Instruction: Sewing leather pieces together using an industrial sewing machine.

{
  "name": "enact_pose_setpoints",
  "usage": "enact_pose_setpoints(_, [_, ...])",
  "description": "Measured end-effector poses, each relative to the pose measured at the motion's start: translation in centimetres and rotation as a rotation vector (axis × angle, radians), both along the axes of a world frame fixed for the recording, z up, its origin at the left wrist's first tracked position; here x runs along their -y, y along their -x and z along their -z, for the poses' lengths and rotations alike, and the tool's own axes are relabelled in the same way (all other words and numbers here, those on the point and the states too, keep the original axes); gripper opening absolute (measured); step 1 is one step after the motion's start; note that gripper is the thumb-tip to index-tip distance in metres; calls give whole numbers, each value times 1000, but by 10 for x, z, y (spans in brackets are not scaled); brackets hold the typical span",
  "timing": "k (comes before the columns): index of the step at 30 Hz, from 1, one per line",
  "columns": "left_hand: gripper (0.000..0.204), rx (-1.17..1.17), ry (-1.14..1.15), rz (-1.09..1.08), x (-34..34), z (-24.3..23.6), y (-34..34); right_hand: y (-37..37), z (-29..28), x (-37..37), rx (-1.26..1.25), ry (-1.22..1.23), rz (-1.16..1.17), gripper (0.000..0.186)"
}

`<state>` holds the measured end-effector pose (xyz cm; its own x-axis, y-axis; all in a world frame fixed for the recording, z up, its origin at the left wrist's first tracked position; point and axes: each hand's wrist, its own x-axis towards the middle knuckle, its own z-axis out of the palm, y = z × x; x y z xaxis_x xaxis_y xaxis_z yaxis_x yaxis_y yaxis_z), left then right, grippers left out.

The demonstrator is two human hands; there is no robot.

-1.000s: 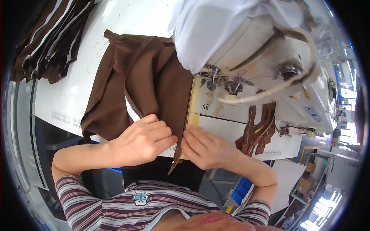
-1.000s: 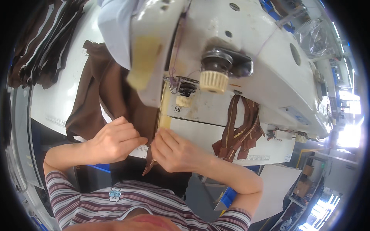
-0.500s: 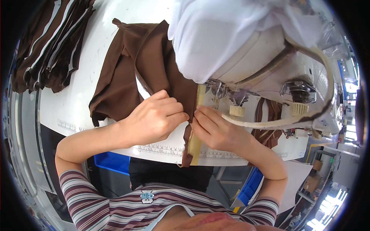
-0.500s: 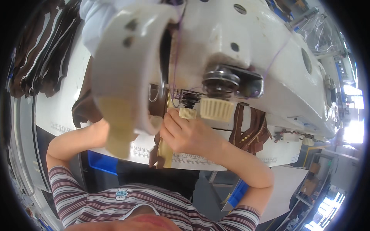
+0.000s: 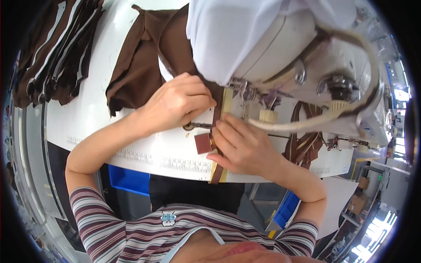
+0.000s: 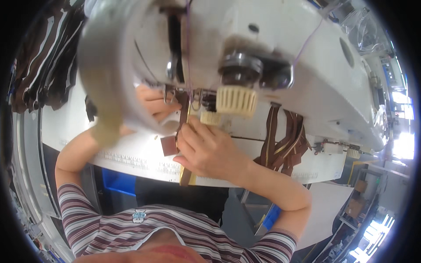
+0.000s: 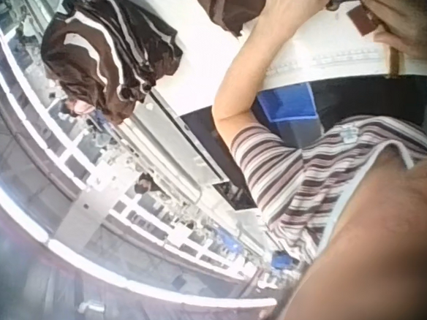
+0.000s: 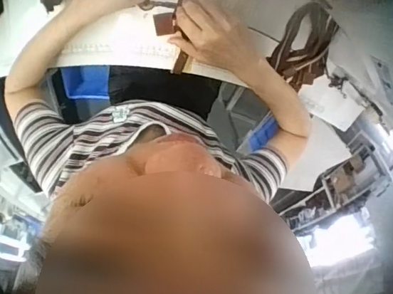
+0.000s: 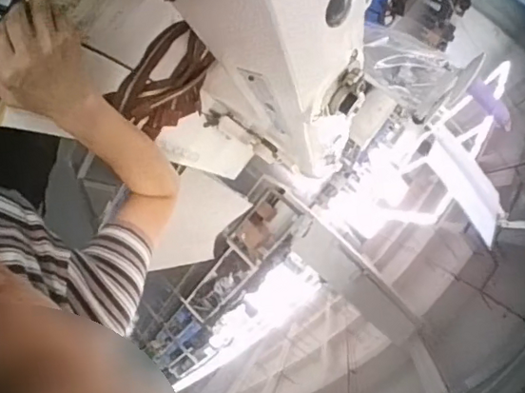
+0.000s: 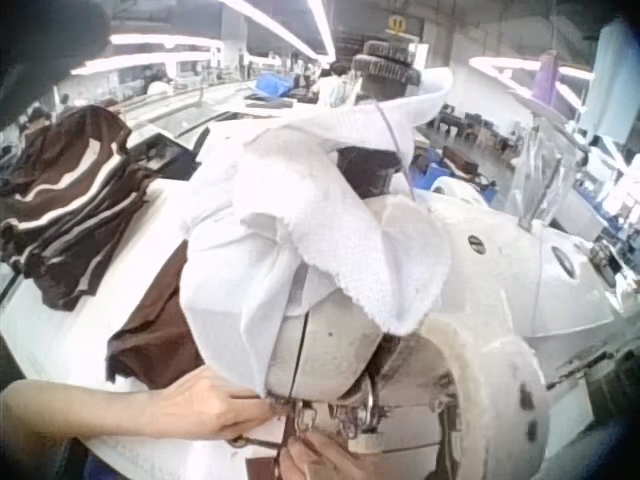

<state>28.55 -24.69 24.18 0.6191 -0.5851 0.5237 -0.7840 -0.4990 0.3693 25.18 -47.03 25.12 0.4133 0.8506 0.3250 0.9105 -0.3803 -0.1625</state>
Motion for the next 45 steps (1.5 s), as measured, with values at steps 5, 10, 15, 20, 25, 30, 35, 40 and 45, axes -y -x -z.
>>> enact_pose_setpoints(5, [15, 76, -38, 60, 2, 3, -5, -1, 11, 1, 129, -3, 14, 32])
enact_pose_setpoints(10, [15, 98, -59, 74, 4, 2, -3, -1, 11, 2, 147, -40, 6, 21])
enact_pose_setpoints(15, [14, 137, -64, 112, 0, 0, -5, -4, 6, 5, 126, -15, -41, 22])
enact_pose_setpoints(20, [15, 159, -81, 136, -4, -3, -13, -10, 3, 3, 139, 17, -56, 23])
enact_pose_setpoints(25, [14, 131, -80, 138, -7, -12, -25, -20, 3, 4, 54, 33, 19, 28])
enact_pose_setpoints(30, [11, 33, -5, 16, -7, -3, -34, -28, 2, 6, -20, -71, 101, 31])
enact_pose_setpoints(35, [14, 31, -62, 13, -8, -7, -35, -43, 20, 17, -519, -424, 500, 20])
enact_pose_setpoints(40, [15, 129, -222, -150, -22, -15, -35, -41, 12, 17, -1261, -885, 449, 13])
enact_pose_setpoints(45, [17, -119, -9, 58, -5, -8, 4, -8, 6, -2, -231, -200, 364, 19])
